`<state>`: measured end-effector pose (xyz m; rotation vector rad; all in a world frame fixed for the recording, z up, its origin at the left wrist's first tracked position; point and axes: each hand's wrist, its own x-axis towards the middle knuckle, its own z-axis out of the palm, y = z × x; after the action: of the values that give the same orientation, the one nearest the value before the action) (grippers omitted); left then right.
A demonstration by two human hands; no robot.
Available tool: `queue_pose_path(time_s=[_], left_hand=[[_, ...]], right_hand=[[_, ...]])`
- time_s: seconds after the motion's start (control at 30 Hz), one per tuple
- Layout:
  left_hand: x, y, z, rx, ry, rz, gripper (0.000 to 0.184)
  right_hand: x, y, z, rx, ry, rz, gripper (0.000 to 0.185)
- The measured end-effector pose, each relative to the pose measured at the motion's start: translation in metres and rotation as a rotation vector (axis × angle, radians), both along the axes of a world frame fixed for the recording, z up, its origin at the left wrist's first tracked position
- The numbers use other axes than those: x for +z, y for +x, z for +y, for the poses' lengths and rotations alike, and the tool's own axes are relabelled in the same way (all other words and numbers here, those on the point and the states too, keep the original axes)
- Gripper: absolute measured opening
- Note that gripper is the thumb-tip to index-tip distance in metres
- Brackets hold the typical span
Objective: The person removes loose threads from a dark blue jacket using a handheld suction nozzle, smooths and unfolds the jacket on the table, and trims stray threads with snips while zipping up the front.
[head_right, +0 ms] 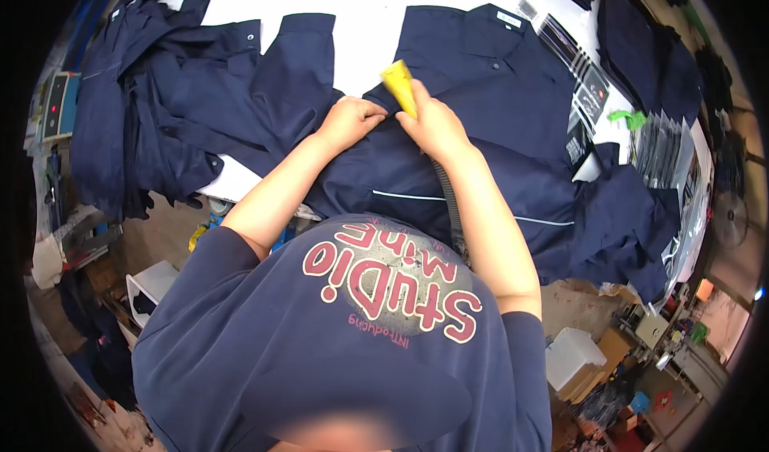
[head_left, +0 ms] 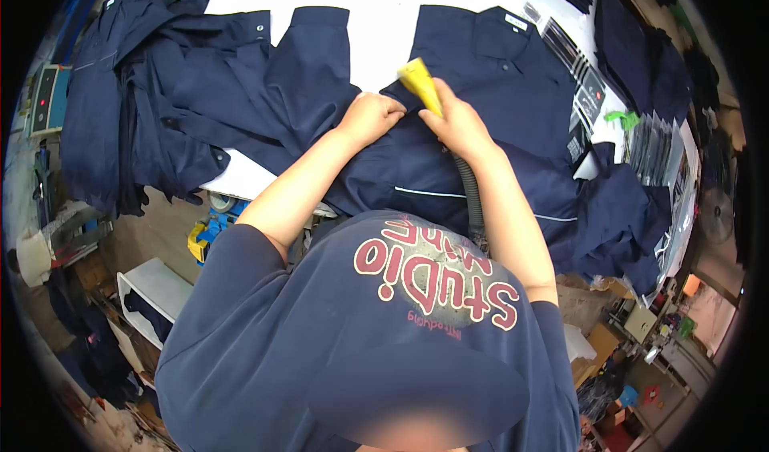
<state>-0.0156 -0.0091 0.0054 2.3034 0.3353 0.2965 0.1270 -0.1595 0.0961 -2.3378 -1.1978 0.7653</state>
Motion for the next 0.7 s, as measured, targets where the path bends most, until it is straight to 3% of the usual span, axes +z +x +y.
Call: queue_pose_path(time_s=[0.17, 0.3, 0.5, 0.57, 0.6, 0.7], left_hand=[[0.004, 0.002, -0.001, -0.002, -0.03, 0.031, 0.02], [-0.007, 0.006, 0.0, 0.121, -0.018, -0.01, 0.024], [-0.023, 0.044, 0.045, 0.247, -0.336, 0.193, 0.022], [-0.011, 0.064, 0.067, 0.323, -0.427, 0.186, 0.021], [-0.033, 0.076, 0.086, 0.318, -0.43, 0.161, 0.022], [-0.021, 0.09, 0.104, 0.278, -0.573, 0.321, 0.025]], right_hand=[[-0.005, 0.004, 0.019, 0.07, -0.062, -0.036, 0.067], [-0.029, -0.002, 0.004, -0.162, 0.175, -0.162, 0.07], [0.039, 0.018, -0.05, -0.389, 0.286, 0.144, 0.069], [0.048, 0.021, -0.069, -0.465, 0.306, 0.206, 0.069], [0.05, 0.021, -0.079, -0.48, 0.296, 0.214, 0.069], [0.057, 0.014, -0.106, -0.506, 0.199, 0.288, 0.071]])
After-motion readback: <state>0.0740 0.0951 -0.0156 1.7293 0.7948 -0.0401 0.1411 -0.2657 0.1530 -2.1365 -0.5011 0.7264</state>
